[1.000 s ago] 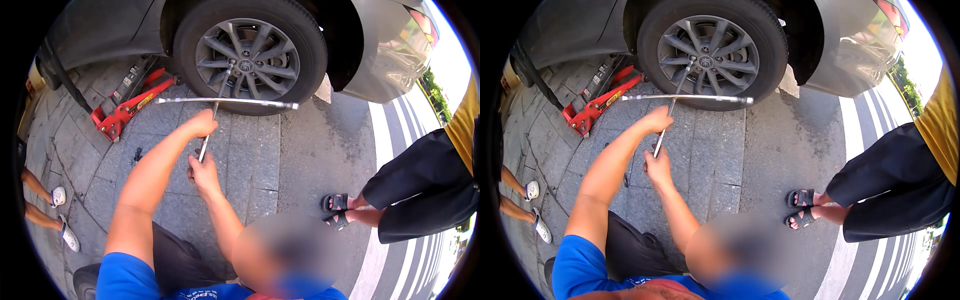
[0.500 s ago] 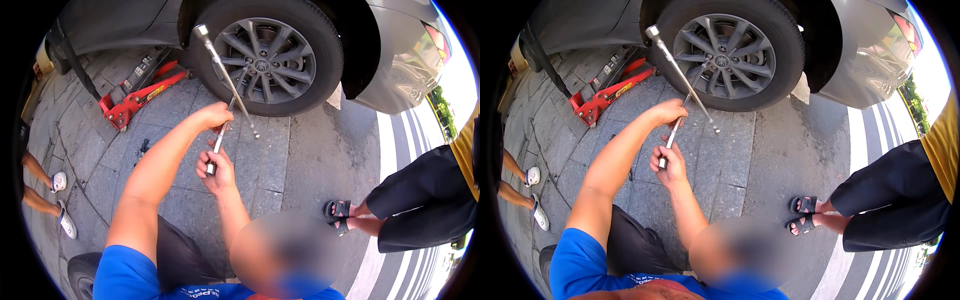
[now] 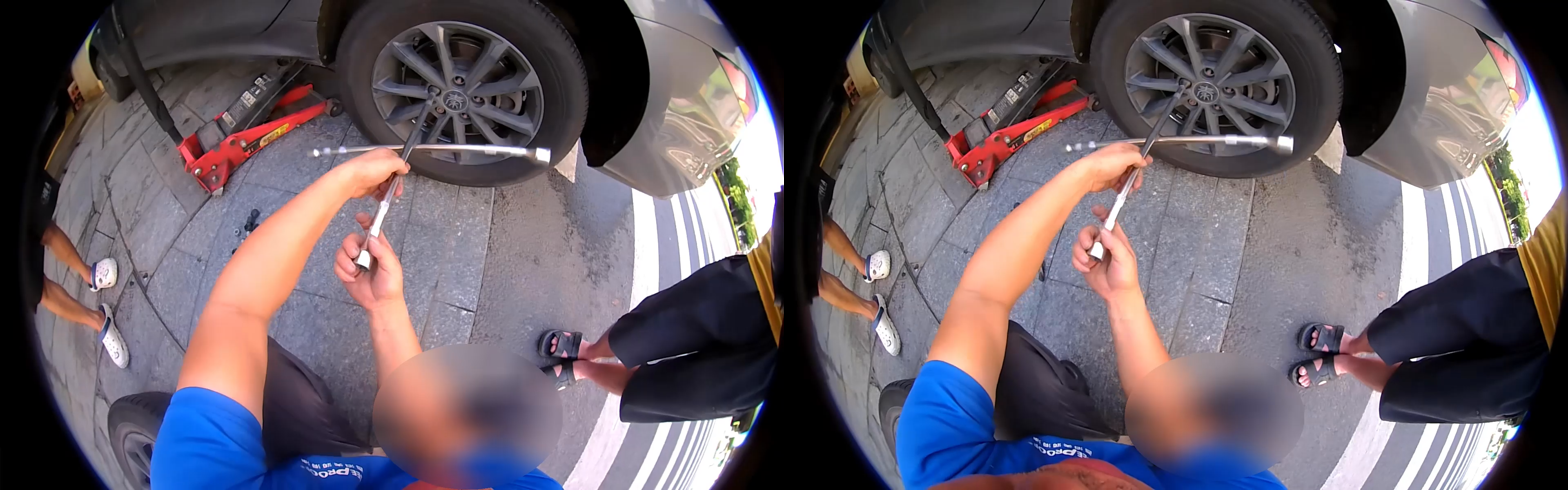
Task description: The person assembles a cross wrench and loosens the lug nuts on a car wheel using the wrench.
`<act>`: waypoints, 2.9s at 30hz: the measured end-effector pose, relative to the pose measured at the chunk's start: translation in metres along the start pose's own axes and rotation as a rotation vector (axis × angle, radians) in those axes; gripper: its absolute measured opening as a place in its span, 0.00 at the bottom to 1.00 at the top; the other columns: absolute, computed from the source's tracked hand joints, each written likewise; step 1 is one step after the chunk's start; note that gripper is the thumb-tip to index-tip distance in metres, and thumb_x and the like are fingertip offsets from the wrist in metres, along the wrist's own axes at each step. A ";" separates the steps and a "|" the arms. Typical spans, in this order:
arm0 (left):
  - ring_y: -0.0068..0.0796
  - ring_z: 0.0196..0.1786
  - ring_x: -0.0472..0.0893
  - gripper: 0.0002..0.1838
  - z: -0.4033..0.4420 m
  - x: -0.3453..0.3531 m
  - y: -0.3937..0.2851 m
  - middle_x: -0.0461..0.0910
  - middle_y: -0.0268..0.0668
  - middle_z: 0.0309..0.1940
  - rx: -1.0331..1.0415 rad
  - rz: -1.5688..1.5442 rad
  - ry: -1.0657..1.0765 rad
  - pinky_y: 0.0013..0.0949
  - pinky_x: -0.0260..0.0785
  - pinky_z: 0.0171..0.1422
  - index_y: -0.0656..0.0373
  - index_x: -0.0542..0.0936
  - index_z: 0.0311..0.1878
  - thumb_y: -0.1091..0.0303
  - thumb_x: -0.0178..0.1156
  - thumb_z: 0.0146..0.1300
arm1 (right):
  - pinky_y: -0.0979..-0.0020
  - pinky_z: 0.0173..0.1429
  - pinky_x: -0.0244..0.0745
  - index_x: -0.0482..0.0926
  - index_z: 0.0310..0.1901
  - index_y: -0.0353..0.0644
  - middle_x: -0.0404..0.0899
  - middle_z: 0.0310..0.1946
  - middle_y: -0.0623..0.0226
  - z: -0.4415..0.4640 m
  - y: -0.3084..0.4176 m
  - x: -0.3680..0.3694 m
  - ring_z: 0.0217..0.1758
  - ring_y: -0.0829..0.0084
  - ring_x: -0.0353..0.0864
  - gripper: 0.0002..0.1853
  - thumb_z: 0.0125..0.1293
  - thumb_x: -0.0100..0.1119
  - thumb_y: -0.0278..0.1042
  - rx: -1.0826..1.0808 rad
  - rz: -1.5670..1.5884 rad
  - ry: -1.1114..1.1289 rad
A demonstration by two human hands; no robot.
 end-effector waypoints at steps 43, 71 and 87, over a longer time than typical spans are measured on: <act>0.30 0.18 0.75 0.11 0.007 0.007 0.008 0.74 0.36 0.18 -0.045 0.316 -0.153 0.35 0.68 0.22 0.64 0.75 0.39 0.65 0.56 0.60 | 0.74 0.21 0.56 0.67 0.52 0.43 0.66 0.23 0.70 0.011 -0.026 -0.023 0.20 0.75 0.64 0.14 0.70 0.51 0.37 -0.022 0.227 -0.166; 0.39 0.25 0.80 0.15 0.015 0.020 0.004 0.79 0.48 0.25 0.004 0.580 -0.296 0.46 0.71 0.28 0.69 0.78 0.34 0.62 0.57 0.59 | 0.78 0.16 0.54 0.68 0.47 0.45 0.66 0.20 0.72 0.012 -0.007 -0.029 0.17 0.78 0.64 0.10 0.71 0.49 0.40 0.030 0.360 0.072; 0.32 0.16 0.74 0.12 0.014 0.011 0.003 0.75 0.37 0.19 -0.020 0.565 -0.222 0.36 0.68 0.20 0.65 0.75 0.33 0.64 0.59 0.61 | 0.74 0.18 0.58 0.69 0.48 0.42 0.68 0.20 0.69 0.017 -0.007 0.003 0.17 0.75 0.66 0.11 0.72 0.47 0.38 0.119 -0.330 -0.437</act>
Point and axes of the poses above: each hand's wrist, its own z-axis towards the middle knuckle, its own x-axis out of the palm, y = z × x, the point moved 1 cm from there along z, towards the middle knuckle
